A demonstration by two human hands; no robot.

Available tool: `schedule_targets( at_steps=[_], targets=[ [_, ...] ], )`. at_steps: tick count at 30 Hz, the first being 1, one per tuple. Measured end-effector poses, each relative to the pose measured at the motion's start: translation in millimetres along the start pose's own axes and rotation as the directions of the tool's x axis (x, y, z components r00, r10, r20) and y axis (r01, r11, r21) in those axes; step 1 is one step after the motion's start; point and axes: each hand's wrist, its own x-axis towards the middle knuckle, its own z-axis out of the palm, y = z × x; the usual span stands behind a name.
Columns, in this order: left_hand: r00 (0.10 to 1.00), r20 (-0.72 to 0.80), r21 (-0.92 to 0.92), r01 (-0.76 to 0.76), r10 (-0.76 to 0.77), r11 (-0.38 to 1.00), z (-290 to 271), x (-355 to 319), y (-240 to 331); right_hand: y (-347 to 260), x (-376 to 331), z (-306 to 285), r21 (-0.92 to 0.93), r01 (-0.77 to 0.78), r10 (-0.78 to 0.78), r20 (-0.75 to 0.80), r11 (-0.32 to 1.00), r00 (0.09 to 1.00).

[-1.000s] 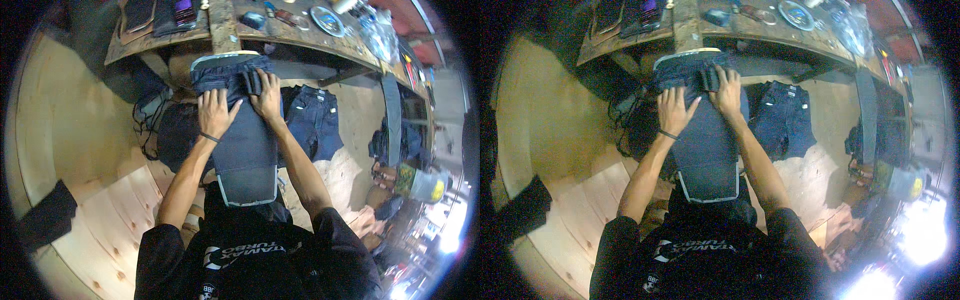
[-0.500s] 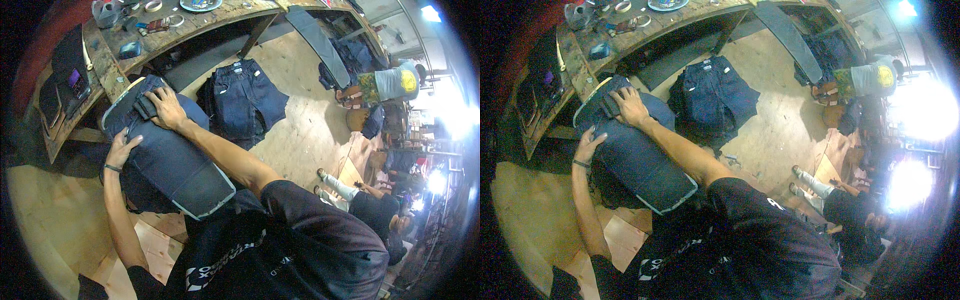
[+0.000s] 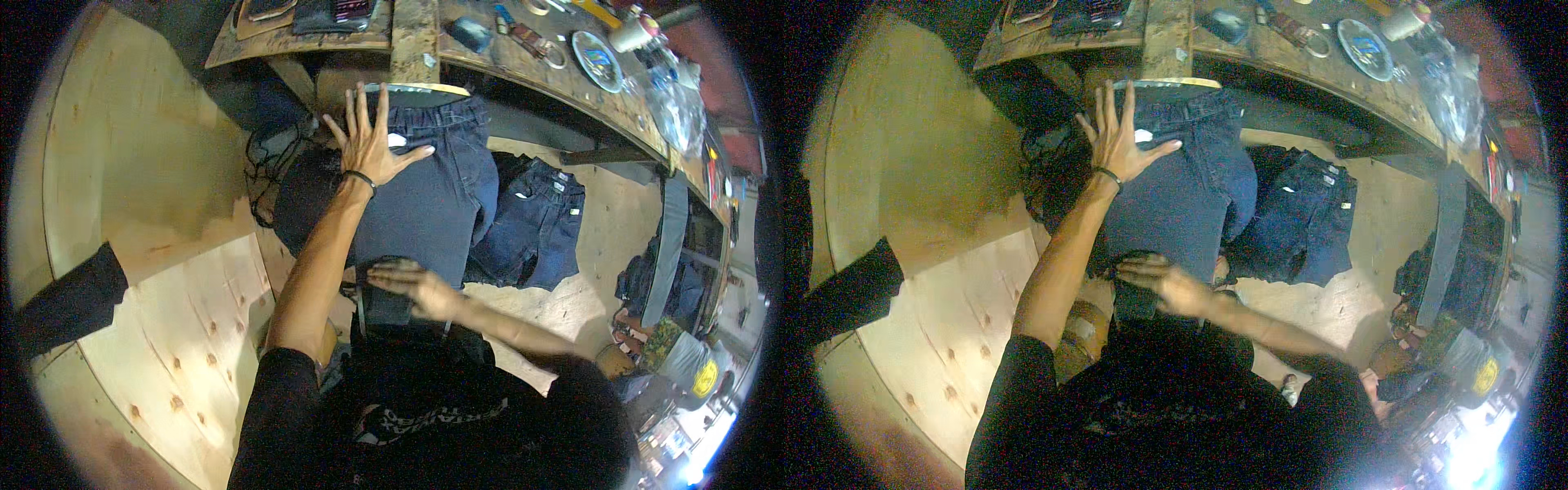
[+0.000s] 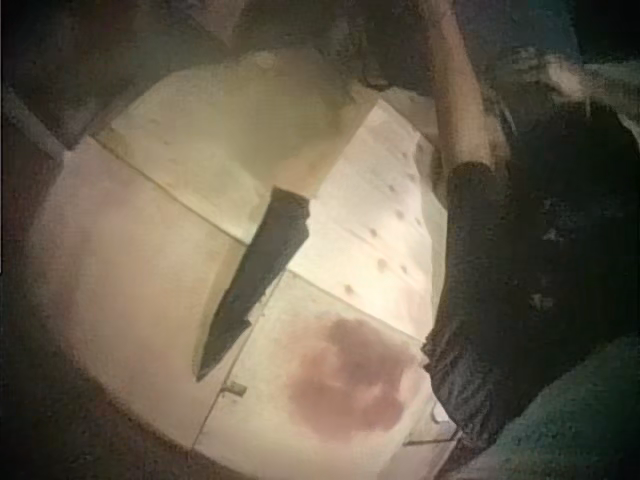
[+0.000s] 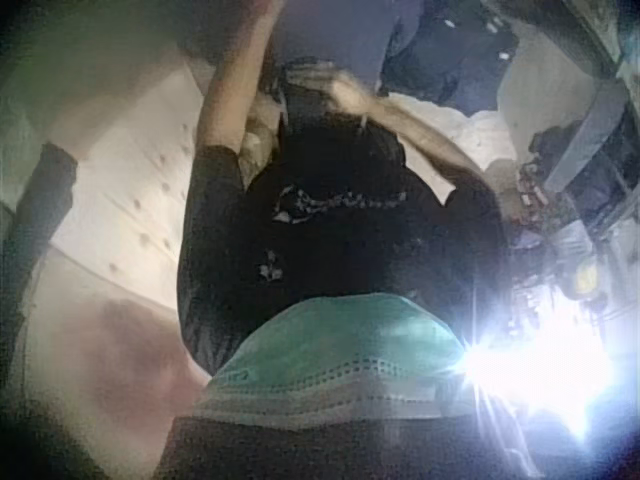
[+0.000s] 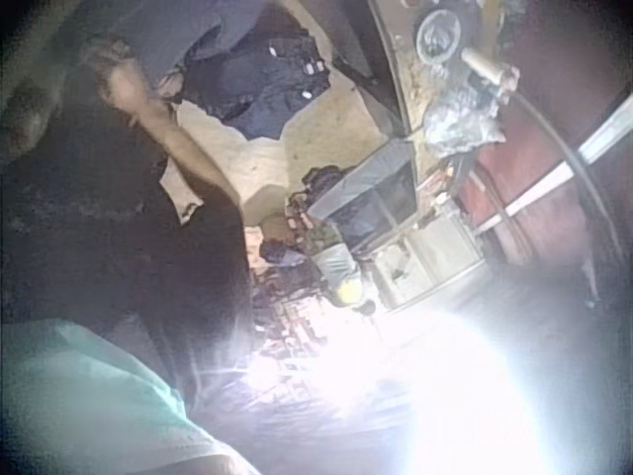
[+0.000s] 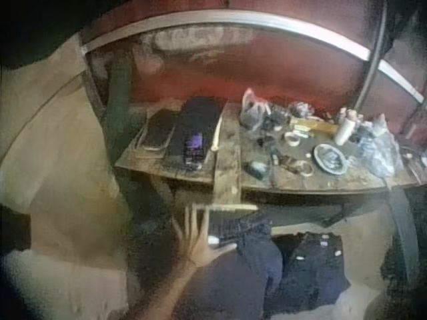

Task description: The person irons a pair of dark blue shorts on a small ironing board. They repeatedly smooth the fabric with an iron, flip the garment to treat both sides, and adjust the position on the board. The person briefly touches a phone on the table before resuming ironing.

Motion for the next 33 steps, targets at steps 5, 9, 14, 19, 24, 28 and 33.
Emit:
schedule_targets(
  at_steps=[5,9,14,19,24,28,33],
  targets=[
    [0.996,0.043,-0.027,0.085,-0.084,0.996,2,12,0,41,5,-4,0.001,0.060,-0.060,-0.005,0.998,0.998],
    [0.989,0.056,-0.028,0.139,-0.137,0.990,-1,10,6,27,7,-15,0.110,0.068,-0.080,0.105,0.992,0.991],
    [0.979,0.080,-0.026,0.188,-0.185,0.982,-1,12,7,19,17,-37,0.125,-0.012,0.008,0.032,0.992,0.999],
    [0.989,0.029,0.045,0.142,-0.144,0.989,-2,10,8,29,8,-45,0.071,-0.056,0.054,0.029,0.996,0.998],
    [0.985,0.016,0.049,0.173,-0.174,0.984,-1,11,10,33,-12,-26,-0.007,0.184,-0.181,-0.206,0.983,0.962],
    [0.982,0.049,0.013,0.179,-0.180,0.984,2,14,8,37,-17,-25,0.007,-0.006,0.008,-0.296,1.000,0.955],
    [0.980,0.068,0.043,0.183,-0.185,0.982,0,11,8,23,-37,-22,0.227,-0.119,0.100,0.091,0.967,0.991]
  ],
)
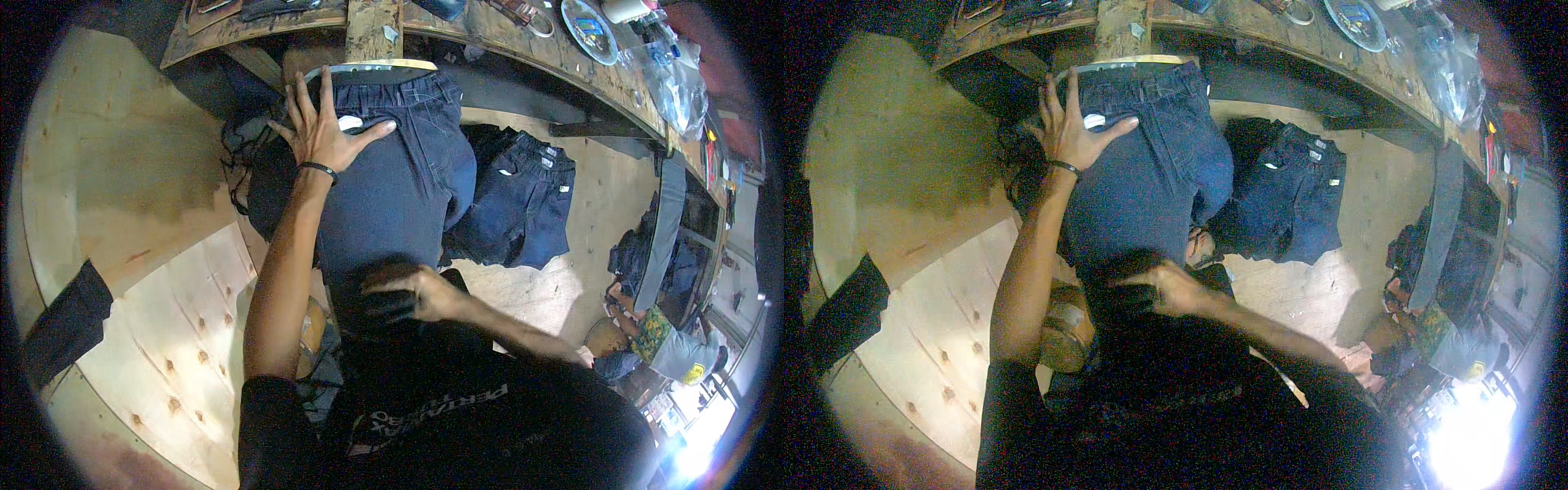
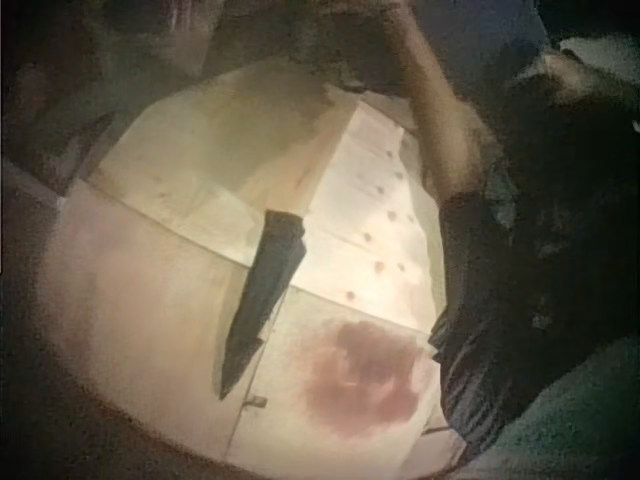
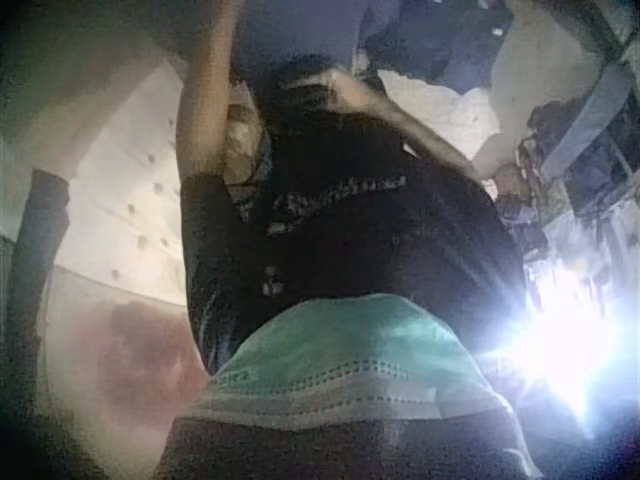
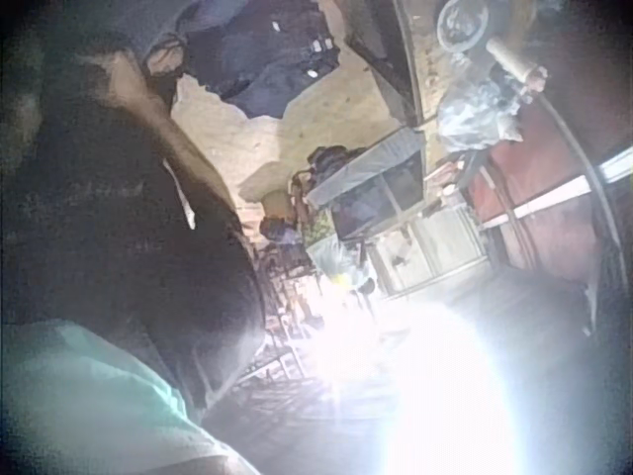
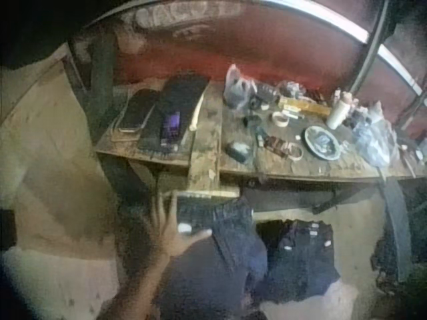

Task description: The person irons a pair of dark blue shorts on a small ironing board. They repeatedly smooth the fabric with an iron, flip the garment to treat both sides, and adjust the position on the board. The person briefly touches a phone on the table before resuming ironing.

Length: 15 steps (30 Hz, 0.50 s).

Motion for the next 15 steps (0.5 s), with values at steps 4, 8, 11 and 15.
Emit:
schedule_targets(
  at_steps=[4,8,11,15],
  targets=[
    [0.998,-0.042,-0.015,-0.037,0.037,0.999,0,-2,1,-5,-22,6,-0.045,0.008,-0.021,-0.287,0.999,0.958],
    [0.998,-0.045,-0.007,-0.043,0.042,0.999,4,1,-2,4,-20,8,-0.052,0.010,-0.018,-0.168,0.999,0.986],
    [0.999,-0.019,-0.051,-0.047,0.046,0.998,4,-6,-2,-1,15,10,-0.090,0.012,-0.038,-0.289,0.996,0.957],
    [0.999,0.019,-0.076,-0.030,0.032,0.997,-2,-8,2,-32,42,25,-0.111,0.013,-0.040,-0.244,0.994,0.969]
  ],
)
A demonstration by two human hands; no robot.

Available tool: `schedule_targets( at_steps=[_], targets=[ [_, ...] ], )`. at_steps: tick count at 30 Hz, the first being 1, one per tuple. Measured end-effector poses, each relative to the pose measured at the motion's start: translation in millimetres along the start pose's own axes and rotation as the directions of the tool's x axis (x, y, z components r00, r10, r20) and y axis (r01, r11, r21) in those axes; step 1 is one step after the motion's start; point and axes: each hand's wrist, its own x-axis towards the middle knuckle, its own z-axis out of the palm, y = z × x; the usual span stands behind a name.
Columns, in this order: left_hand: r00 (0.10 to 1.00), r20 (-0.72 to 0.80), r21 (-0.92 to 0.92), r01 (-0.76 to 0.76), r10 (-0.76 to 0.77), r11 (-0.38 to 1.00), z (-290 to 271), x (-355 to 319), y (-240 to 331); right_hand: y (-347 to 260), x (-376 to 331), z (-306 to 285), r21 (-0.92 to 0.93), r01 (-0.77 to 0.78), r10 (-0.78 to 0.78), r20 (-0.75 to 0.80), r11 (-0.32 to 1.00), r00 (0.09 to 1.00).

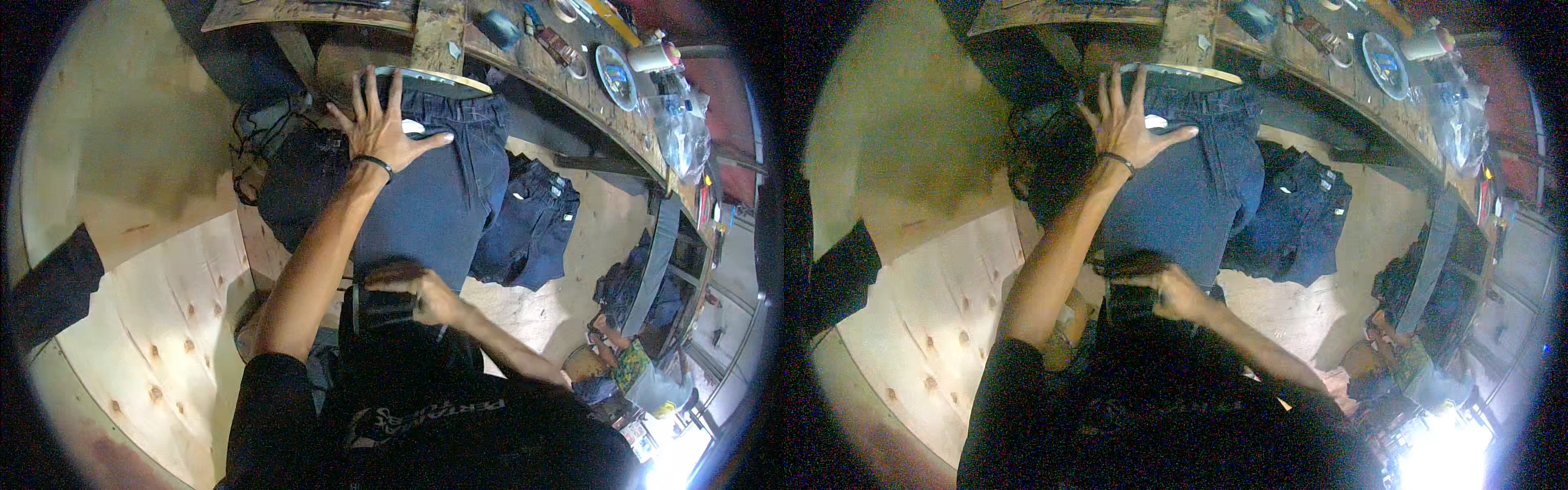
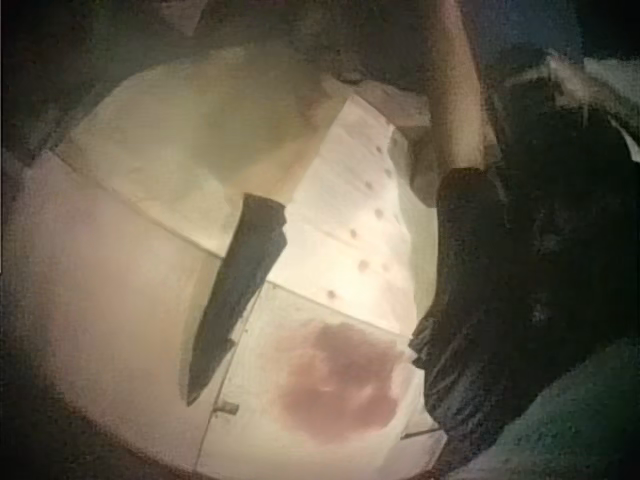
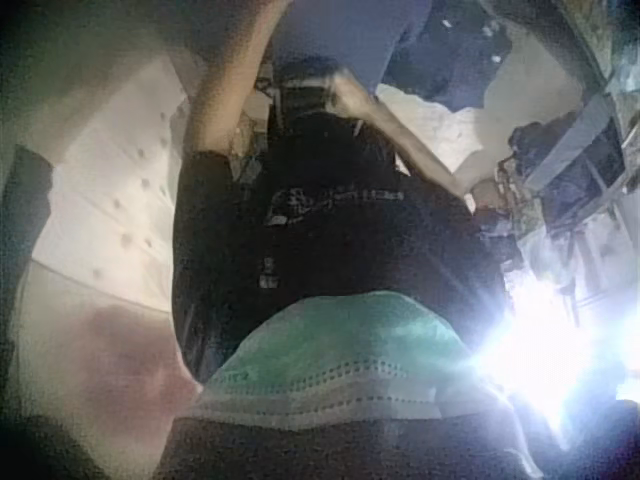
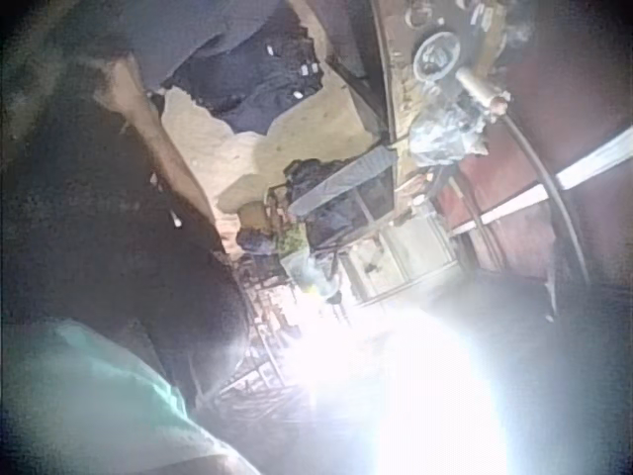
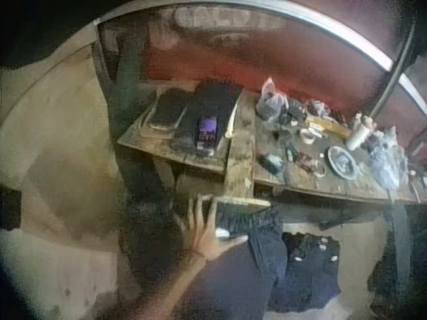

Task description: The person irons a pair of dark blue shorts on a small ironing board. They repeatedly smooth the fabric with an iron, flip the garment to treat both sides, and adjust the position on the board. The person briefly touches a phone on the table before resuming ironing.

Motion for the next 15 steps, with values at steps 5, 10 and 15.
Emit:
schedule_targets(
  at_steps=[5,10,15],
  targets=[
    [0.998,-0.059,-0.024,0.010,-0.012,1.000,-2,11,-5,0,12,18,0.031,-0.049,0.050,-0.024,0.998,0.998],
    [0.969,-0.205,-0.579,-0.232,0.136,0.782,-6,3,-42,5,-21,-45,-0.334,-0.222,0.070,-0.411,0.916,0.909],
    [0.992,-0.128,-0.847,-0.105,-0.009,0.522,36,-58,-51,53,16,-126,0.072,-0.514,0.292,-0.885,0.855,0.363]
  ],
)
